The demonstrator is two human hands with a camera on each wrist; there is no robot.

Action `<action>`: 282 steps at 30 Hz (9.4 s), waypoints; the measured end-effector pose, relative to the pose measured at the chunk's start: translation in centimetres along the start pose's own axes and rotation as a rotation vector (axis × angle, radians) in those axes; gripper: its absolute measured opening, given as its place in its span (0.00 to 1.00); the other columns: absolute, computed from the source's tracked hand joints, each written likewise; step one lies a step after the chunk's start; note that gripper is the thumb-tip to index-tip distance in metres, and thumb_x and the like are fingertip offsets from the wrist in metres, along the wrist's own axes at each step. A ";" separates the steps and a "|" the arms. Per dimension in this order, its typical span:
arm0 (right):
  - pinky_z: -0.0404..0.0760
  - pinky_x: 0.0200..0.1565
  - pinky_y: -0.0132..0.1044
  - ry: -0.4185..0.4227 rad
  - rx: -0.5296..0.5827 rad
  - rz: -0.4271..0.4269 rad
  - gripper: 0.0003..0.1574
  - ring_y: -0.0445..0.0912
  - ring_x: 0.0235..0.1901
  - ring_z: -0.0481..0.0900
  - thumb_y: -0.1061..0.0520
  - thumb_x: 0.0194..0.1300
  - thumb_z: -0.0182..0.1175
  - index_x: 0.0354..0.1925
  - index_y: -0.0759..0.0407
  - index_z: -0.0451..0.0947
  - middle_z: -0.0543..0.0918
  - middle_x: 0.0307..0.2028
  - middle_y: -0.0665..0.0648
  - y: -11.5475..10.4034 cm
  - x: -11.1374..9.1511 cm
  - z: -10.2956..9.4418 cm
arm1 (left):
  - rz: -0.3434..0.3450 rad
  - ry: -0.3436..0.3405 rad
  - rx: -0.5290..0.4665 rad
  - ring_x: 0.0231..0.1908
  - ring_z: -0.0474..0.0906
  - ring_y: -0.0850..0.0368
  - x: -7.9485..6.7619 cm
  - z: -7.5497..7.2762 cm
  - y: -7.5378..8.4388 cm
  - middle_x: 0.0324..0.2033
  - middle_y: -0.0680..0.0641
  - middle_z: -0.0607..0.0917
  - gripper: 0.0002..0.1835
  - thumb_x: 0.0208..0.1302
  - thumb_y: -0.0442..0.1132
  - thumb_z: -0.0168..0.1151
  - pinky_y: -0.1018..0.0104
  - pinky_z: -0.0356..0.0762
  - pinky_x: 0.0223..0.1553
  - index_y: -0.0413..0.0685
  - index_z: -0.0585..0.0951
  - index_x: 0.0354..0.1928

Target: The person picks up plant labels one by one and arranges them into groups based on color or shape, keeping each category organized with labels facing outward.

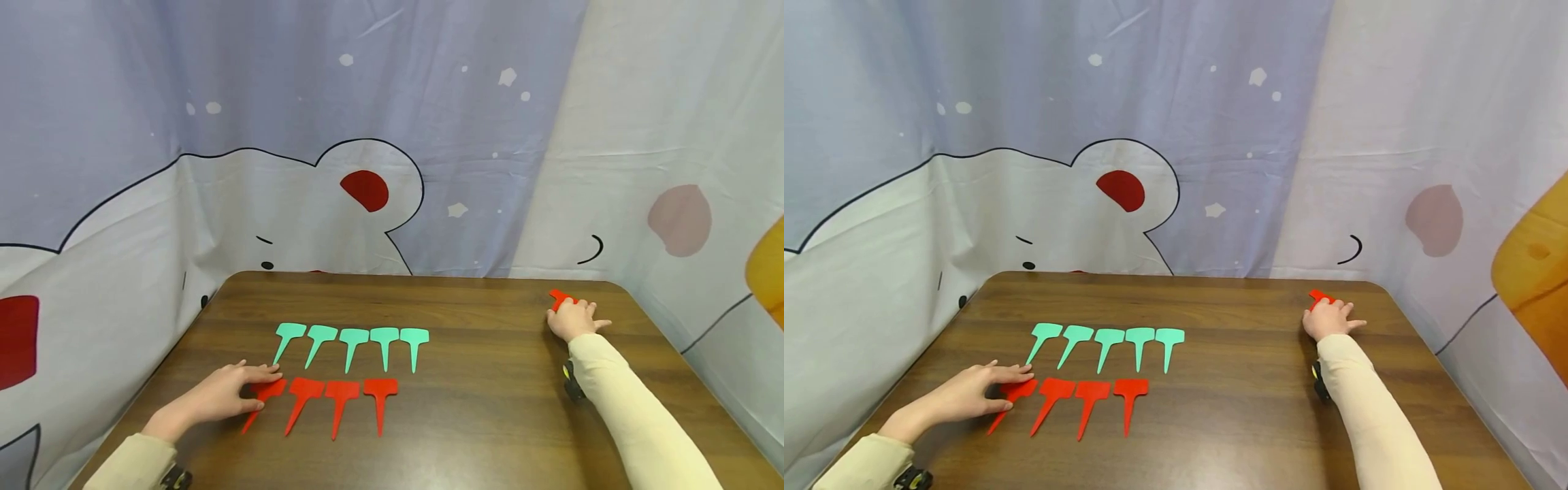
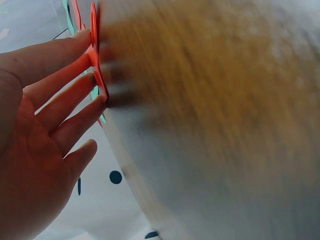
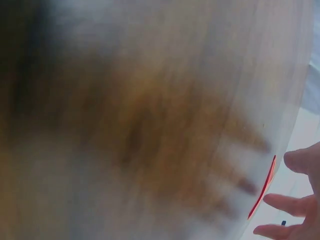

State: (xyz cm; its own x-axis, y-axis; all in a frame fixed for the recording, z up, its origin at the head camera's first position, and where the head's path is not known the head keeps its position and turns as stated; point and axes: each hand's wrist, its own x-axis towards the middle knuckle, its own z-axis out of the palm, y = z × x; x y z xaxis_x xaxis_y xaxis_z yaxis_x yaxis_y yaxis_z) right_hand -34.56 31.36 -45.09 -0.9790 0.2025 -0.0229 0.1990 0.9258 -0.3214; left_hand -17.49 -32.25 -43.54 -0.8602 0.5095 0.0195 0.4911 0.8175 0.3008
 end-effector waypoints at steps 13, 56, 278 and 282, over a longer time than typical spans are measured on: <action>0.44 0.56 0.81 0.032 -0.018 0.179 0.40 0.82 0.64 0.41 0.48 0.67 0.46 0.61 0.81 0.56 0.50 0.60 0.90 -0.3 1.5 0.1 | -0.023 -0.014 0.001 0.60 0.72 0.42 -0.1 -0.1 0.0 0.61 0.45 0.76 0.27 0.53 0.41 0.69 0.40 0.58 0.64 0.48 0.79 0.58; 0.50 0.54 0.76 0.091 0.112 0.244 0.27 0.80 0.60 0.46 0.54 0.60 0.49 0.44 0.79 0.70 0.57 0.55 0.90 -0.2 1.8 -0.1 | -0.024 -0.010 -0.016 0.61 0.72 0.41 -0.3 0.0 0.1 0.61 0.45 0.76 0.27 0.52 0.40 0.69 0.40 0.58 0.64 0.47 0.79 0.58; 0.49 0.57 0.78 -0.059 0.096 -0.563 0.20 0.63 0.62 0.68 0.56 0.44 0.71 0.06 0.45 0.73 0.85 0.45 0.59 -17.9 -21.7 4.5 | -0.010 -0.004 -0.023 0.60 0.72 0.42 -0.2 -0.1 0.0 0.61 0.45 0.77 0.27 0.53 0.41 0.69 0.39 0.58 0.64 0.48 0.79 0.58; 0.48 0.57 0.78 -0.054 0.095 -0.565 0.20 0.63 0.62 0.67 0.55 0.45 0.71 0.06 0.44 0.73 0.84 0.47 0.60 -17.9 -21.7 4.7 | -0.004 0.003 -0.011 0.60 0.72 0.42 -0.2 0.1 -0.1 0.60 0.45 0.77 0.27 0.53 0.40 0.69 0.39 0.59 0.64 0.48 0.79 0.58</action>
State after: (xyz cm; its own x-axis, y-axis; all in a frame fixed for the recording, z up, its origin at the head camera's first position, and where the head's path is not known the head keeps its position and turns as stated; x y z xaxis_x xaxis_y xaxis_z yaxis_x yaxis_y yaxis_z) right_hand -17.13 8.88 -43.32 -0.9335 -0.3344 0.1293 -0.3581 0.8522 -0.3815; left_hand -17.36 -32.41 -43.67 -0.8628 0.5051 0.0209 0.4857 0.8167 0.3115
